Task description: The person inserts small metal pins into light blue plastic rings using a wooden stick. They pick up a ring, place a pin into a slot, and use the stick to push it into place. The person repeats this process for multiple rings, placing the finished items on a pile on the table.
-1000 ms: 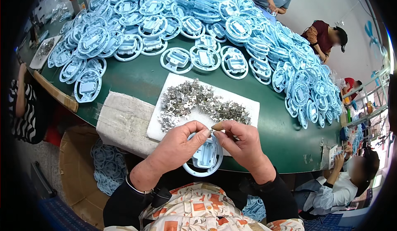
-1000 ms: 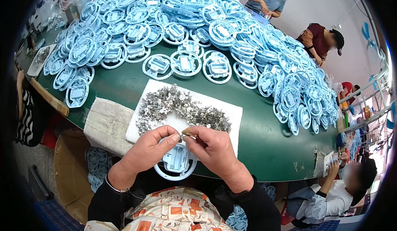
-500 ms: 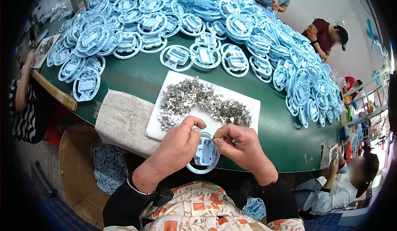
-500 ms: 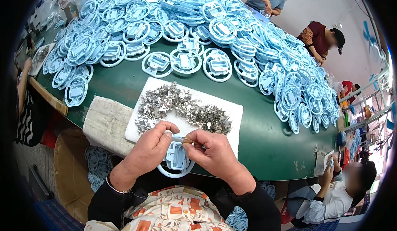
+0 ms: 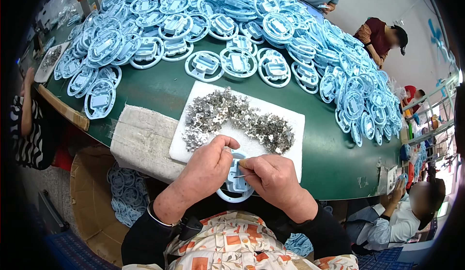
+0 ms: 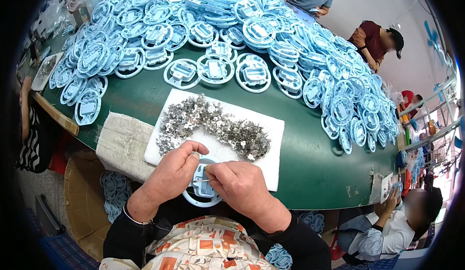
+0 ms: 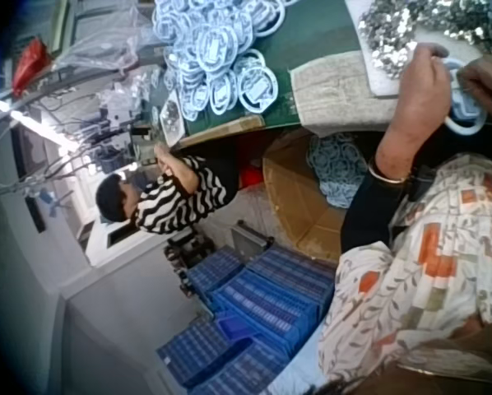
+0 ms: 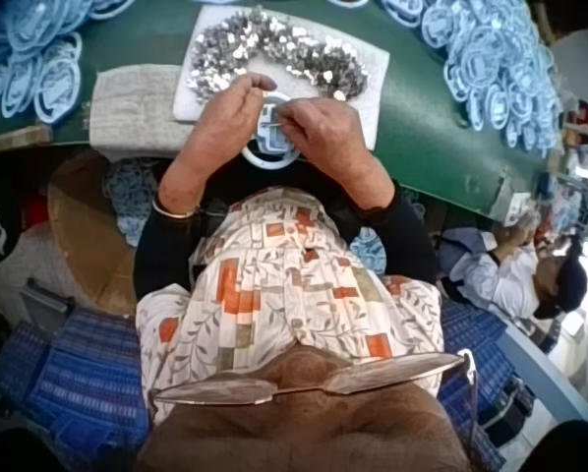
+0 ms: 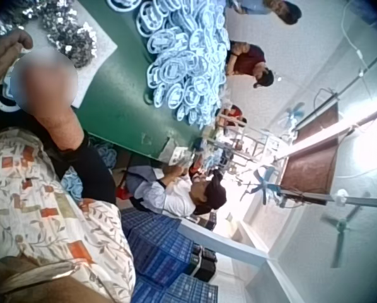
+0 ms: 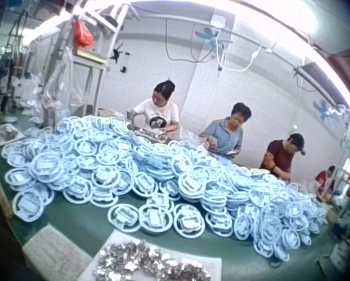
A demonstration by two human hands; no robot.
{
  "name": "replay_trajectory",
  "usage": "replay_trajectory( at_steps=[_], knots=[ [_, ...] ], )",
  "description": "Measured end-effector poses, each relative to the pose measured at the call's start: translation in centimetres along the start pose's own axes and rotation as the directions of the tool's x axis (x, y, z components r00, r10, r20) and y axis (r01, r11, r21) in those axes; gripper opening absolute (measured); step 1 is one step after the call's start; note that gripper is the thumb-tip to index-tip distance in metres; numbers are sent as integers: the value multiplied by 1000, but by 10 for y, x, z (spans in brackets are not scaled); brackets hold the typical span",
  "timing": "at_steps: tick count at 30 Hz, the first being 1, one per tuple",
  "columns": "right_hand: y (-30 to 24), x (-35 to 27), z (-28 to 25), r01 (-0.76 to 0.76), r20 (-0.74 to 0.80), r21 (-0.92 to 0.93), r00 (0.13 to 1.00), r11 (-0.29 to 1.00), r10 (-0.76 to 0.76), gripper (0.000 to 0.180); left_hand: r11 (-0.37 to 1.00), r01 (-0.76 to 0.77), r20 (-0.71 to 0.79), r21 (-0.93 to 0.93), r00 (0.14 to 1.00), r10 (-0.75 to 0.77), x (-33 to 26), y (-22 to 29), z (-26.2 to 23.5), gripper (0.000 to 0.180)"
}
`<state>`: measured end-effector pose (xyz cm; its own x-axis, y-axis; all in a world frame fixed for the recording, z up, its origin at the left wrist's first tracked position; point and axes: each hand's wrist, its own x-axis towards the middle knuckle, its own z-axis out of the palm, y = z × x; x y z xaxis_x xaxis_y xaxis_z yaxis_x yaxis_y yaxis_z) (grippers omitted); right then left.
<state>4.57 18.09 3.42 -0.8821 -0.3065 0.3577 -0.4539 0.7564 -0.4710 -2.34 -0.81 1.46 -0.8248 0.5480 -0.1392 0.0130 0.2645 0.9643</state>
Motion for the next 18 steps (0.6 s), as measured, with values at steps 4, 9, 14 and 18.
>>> replay_trajectory(
  at_steps=[4, 9, 14, 18],
  knots=[
    [-5, -5, -5, -93, -23, 82, 995, 992, 95, 32, 1000, -10, -10, -18, 1000, 10, 0, -3, 1, 27],
    [-12, -11, -12, -71, 120, 36, 991, 997, 66, 40, 1000, 6, -13, -18, 1000, -6, 0, -1, 2, 27],
    [-4, -17, -13, -205, 14, 48, 979, 977, 205, 40, 1000, -11, -15, -11, 1000, 11, -1, 1, 2, 27],
    [-11, -18, -25, -143, 148, -206, 973, 968, 175, 46, 1000, 14, -7, -4, 1000, -14, -1, 1, 1, 27]
  ],
)
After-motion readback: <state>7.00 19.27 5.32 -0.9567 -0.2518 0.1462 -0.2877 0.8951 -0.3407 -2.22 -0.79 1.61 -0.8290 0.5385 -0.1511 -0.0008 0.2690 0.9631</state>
